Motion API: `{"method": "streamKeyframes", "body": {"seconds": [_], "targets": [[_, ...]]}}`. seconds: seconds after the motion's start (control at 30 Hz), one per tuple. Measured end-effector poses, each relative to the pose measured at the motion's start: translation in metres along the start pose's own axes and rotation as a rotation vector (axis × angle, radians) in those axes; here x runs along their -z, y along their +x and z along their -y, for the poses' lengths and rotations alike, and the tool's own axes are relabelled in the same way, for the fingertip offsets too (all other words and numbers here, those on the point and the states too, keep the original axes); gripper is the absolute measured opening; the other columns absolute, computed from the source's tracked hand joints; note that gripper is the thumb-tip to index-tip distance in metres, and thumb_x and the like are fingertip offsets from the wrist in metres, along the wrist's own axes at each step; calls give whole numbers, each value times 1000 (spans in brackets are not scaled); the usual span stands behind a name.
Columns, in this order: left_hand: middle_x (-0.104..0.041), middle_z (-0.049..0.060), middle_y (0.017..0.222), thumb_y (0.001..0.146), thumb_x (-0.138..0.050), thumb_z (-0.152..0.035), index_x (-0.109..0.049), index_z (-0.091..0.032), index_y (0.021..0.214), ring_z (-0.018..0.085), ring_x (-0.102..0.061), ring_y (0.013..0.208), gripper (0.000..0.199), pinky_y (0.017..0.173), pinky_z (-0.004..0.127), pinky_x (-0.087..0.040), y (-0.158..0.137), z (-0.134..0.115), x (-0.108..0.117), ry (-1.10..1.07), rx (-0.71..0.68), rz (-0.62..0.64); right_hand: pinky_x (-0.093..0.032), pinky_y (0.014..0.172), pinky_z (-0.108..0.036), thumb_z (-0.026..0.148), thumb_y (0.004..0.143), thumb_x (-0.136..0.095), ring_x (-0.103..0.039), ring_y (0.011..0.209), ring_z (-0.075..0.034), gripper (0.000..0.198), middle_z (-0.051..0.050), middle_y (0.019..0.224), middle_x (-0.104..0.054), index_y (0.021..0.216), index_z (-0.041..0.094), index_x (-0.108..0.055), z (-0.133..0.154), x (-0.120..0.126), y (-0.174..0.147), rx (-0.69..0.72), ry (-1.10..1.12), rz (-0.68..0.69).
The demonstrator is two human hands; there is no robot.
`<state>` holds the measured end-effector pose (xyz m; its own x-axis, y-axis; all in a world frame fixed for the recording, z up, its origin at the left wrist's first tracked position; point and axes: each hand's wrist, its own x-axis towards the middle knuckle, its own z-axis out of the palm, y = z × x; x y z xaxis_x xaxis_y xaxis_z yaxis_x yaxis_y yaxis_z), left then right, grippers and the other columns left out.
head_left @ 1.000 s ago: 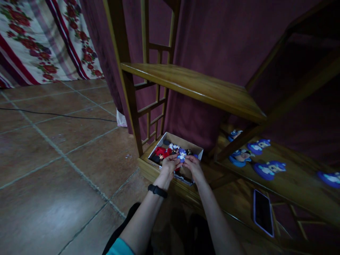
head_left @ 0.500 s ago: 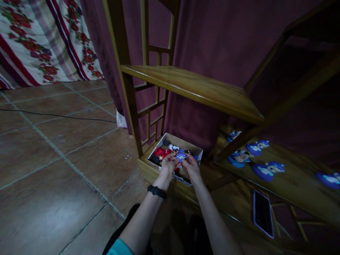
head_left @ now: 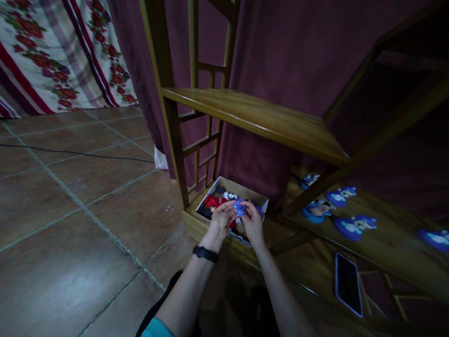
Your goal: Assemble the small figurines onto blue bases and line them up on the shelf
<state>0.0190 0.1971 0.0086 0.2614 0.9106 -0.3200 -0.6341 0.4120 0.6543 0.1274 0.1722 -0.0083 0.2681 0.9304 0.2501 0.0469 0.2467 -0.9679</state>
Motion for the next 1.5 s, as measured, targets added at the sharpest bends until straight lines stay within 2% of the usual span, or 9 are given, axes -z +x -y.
{"method": "streamKeyframes", "body": {"seconds": [0.23, 0.4, 0.53, 0.87, 1.1, 1.27, 1.5], "targets": [[-68, 7, 83, 56, -68, -3, -65, -12, 88, 12, -61, 67, 34, 65, 24, -48, 0, -2, -1, -4, -25, 28, -42, 89, -34, 22, 70, -55, -54, 100, -19, 24, -3, 104, -61, 94, 23, -57, 8, 0, -5, 50, -83, -17], [-68, 8, 81, 55, -67, -2, -65, -11, 85, 13, -62, 68, 32, 67, 24, -48, -4, -3, -4, -27, -42, 29, -42, 89, -35, 22, 71, -54, -55, 99, -19, 21, -3, 102, -61, 91, 22, -57, 8, 0, -3, 61, -54, -8], [-67, 6, 77, 58, -65, -1, -64, -11, 85, 12, -61, 66, 29, 68, 25, -49, -5, -3, -6, -14, -35, 1, -44, 85, -34, 23, 69, -58, -59, 91, -18, 21, -3, 93, -64, 90, 20, -57, 5, 0, 0, -1, 35, -5], [-63, 5, 69, 67, -60, 1, -59, -11, 86, 11, -61, 61, 22, 61, 23, -53, 0, 1, -4, -28, 79, -92, -45, 86, -35, 35, 68, -61, -57, 98, -21, 38, -3, 107, -63, 104, 22, -59, 4, -1, -1, -282, 163, -18], [-64, 7, 72, 68, -59, 3, -60, -9, 88, 11, -62, 63, 23, 65, 23, -53, 3, 0, -3, -34, 106, -66, -48, 83, -36, 36, 65, -65, -56, 103, -22, 46, -4, 113, -60, 108, 24, -57, -1, 2, -1, -336, 307, -28], [-65, 6, 69, 58, -68, 2, -60, -8, 86, 11, -61, 60, 31, 65, 24, -50, 4, 4, -2, 37, 48, -20, -47, 85, -37, 36, 65, -66, -58, 99, -22, 45, -5, 107, -63, 106, 21, -58, -1, 5, 0, -378, 330, -10], [-63, 2, 67, 45, -78, -9, -59, -11, 81, 11, -59, 61, 41, 63, 24, -46, 4, 4, -2, 225, -134, -18, -47, 85, -38, 33, 63, -69, -60, 96, -22, 39, -5, 102, -66, 99, 20, -62, 4, 11, 2, -398, 378, 35]]}}
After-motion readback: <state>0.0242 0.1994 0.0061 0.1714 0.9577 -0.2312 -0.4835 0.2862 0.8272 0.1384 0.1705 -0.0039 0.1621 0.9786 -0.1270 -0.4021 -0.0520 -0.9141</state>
